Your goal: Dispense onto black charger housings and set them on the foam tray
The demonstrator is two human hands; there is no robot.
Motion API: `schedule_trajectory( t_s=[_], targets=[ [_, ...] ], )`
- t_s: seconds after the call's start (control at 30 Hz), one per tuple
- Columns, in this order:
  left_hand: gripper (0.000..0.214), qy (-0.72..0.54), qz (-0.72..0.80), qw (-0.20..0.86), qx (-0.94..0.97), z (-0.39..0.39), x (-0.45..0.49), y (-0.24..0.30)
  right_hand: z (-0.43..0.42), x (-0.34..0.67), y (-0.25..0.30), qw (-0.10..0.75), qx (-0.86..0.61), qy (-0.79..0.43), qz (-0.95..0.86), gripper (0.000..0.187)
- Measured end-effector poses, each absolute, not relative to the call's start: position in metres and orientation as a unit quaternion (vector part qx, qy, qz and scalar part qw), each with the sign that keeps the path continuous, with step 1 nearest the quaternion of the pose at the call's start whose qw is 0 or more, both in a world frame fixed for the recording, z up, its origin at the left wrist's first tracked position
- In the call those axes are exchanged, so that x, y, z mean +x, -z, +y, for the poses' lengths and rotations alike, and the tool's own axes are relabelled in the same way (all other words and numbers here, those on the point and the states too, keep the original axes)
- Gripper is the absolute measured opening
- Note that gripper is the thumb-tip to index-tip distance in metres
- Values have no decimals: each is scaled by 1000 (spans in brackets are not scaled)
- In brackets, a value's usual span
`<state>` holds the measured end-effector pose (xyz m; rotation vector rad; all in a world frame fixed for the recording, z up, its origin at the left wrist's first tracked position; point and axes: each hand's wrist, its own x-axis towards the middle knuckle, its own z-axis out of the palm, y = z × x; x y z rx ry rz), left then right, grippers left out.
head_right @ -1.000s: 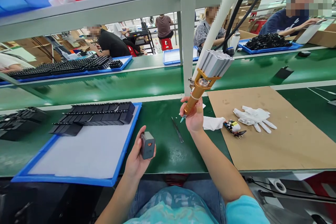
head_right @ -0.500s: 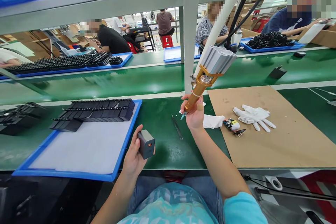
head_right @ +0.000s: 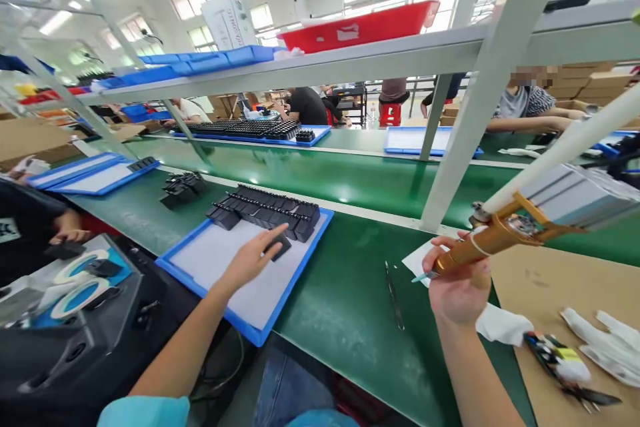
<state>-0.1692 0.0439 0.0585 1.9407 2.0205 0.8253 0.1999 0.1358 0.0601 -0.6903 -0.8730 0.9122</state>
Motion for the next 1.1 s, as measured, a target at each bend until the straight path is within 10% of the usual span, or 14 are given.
schedule_trajectory(
  t_s=[0.23, 1.1],
  targets=[
    [51, -54, 810, -149, 564, 89, -305, -38, 137, 202, -58, 752, -318, -443, -370, 37],
    [87, -199, 870, -186, 410, 91, -339, -3, 136, 199, -59, 749, -341, -415, -388, 35]
  ],
)
